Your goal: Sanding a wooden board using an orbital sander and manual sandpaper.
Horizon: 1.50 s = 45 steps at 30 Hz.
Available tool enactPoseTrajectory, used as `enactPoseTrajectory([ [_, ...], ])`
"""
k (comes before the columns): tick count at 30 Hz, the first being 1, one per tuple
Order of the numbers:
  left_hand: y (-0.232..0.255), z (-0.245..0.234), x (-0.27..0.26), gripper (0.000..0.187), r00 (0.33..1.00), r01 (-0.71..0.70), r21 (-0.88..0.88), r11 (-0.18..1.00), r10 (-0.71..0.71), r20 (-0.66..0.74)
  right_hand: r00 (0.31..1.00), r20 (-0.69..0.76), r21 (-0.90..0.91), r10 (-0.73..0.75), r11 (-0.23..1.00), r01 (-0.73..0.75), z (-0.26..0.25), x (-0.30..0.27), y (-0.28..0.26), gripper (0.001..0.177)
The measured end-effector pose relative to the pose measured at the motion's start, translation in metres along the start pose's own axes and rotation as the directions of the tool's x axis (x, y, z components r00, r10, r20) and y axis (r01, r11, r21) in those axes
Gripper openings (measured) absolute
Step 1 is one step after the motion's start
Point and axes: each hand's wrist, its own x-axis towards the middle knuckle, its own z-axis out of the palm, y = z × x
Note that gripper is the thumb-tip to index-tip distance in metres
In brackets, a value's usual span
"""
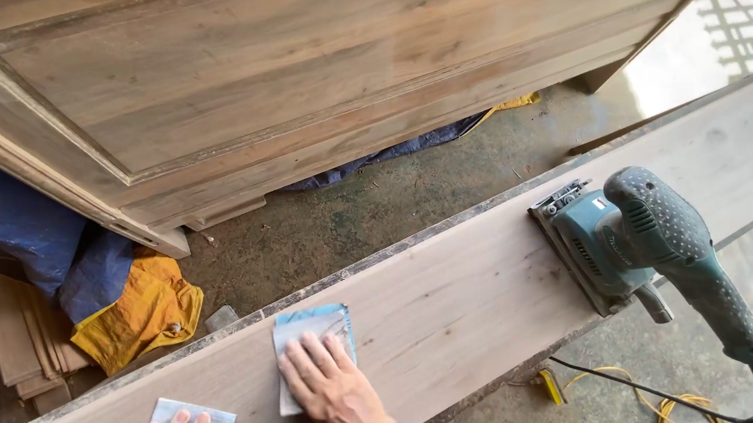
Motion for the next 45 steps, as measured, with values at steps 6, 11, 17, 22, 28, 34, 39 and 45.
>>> enactPoseTrajectory([
  [6,-0.012,-0.040,0.262,0.069,0.923,0.188,-0.601,0.777,0.069,0.378,0.763,0.145,0.440,0.630,0.650,-0.620,-0.059,-0.062,0.163,0.053],
  [11,0.075,0.029,0.480,0.074,0.876,0.251,-0.649,0.718,0.116,0.468,0.787,-0.160,-0.114,0.595,0.781,-0.614,-0.074,-0.078,0.189,0.049],
  [17,0.013,-0.056,0.334,0.074,0.848,0.089,-0.725,0.683,0.331,0.415,0.776,-0.372,0.088,0.510,0.851,-0.517,-0.065,-0.057,0.060,0.031],
  [22,-0.053,-0.094,0.123,0.055,0.942,0.076,-0.555,0.828,0.123,0.312,0.950,-0.103,0.064,0.295,0.955,-0.289,-0.045,-0.110,-0.042,0.046],
  [28,-0.053,-0.094,0.086,0.049,0.962,0.046,-0.451,0.891,0.083,0.262,0.498,0.004,0.515,0.867,0.425,-0.744,-0.080,-0.116,0.125,0.030],
  [34,-0.055,-0.090,0.090,0.049,0.958,0.043,-0.463,0.885,0.095,0.271,0.960,-0.141,0.012,0.244,0.970,-0.244,-0.053,-0.098,-0.051,0.035],
  [39,-0.055,-0.094,0.090,0.048,0.957,0.017,-0.435,0.900,0.112,0.269,0.962,-0.114,-0.029,0.247,0.967,-0.252,-0.075,-0.132,0.076,0.036],
  [45,-0.053,-0.090,0.093,0.048,0.958,0.053,-0.460,0.886,0.085,0.273,0.880,-0.191,0.045,0.435,0.899,-0.435,-0.070,-0.109,-0.008,0.034],
])
